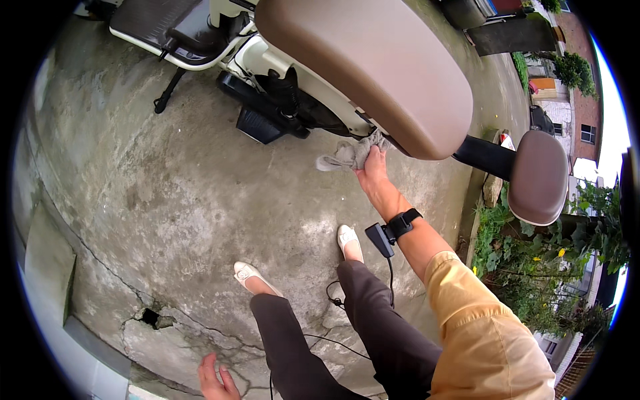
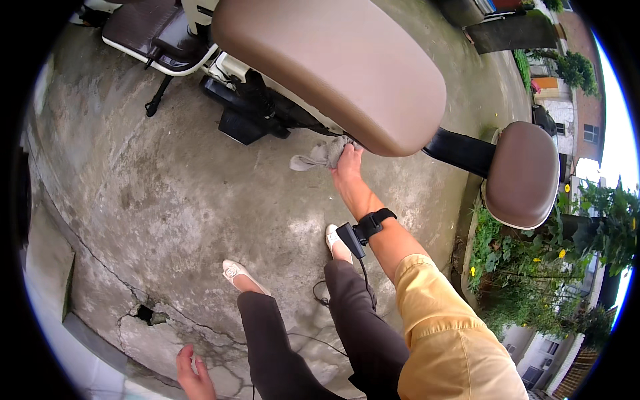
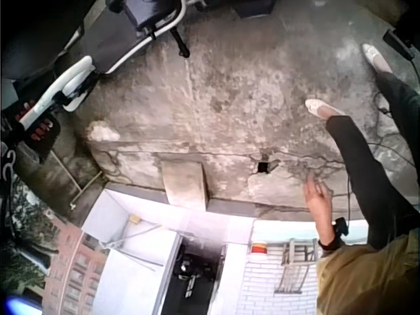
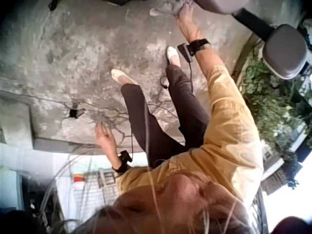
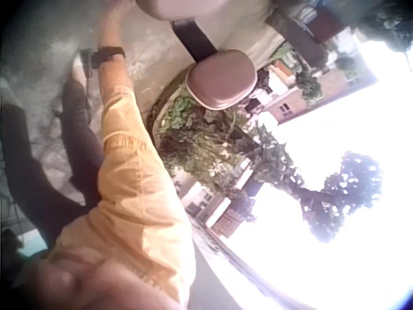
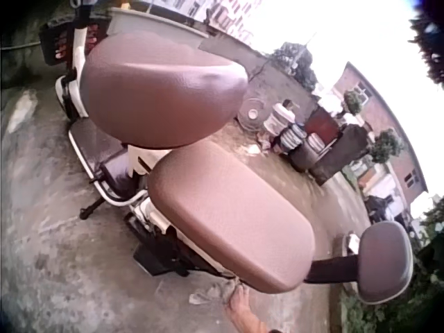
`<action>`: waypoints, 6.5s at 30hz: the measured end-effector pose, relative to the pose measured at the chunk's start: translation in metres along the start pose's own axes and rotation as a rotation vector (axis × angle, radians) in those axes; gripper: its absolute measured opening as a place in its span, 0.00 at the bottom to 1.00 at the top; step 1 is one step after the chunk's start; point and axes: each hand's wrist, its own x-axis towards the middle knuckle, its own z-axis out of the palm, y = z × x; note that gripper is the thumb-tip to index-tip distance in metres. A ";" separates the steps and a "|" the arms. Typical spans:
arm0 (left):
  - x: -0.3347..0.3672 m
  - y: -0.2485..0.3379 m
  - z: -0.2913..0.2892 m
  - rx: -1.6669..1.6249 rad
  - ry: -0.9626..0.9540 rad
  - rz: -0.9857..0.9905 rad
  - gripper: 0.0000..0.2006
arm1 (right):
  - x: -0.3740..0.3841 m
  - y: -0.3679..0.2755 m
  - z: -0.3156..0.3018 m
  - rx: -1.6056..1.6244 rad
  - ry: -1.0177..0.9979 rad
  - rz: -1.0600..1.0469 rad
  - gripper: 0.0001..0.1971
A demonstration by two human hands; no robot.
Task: The person wipes different parts of an electric scooter with a cloth, washes the cloth in a sink with soapy water, and continues wiping the scooter's handlebars, dashboard, and body.
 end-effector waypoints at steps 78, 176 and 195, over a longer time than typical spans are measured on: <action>0.187 0.532 -0.014 -0.155 0.085 -0.138 0.15 | 0.266 -0.172 0.070 -1.634 -1.713 0.392 0.21; 0.213 0.537 -0.019 -0.047 0.105 -0.091 0.14 | 0.220 -0.177 0.300 -1.029 -1.492 -0.736 0.28; 0.218 0.543 -0.022 -0.074 0.068 -0.175 0.15 | 0.259 -0.134 0.298 -1.340 -1.400 -0.659 0.29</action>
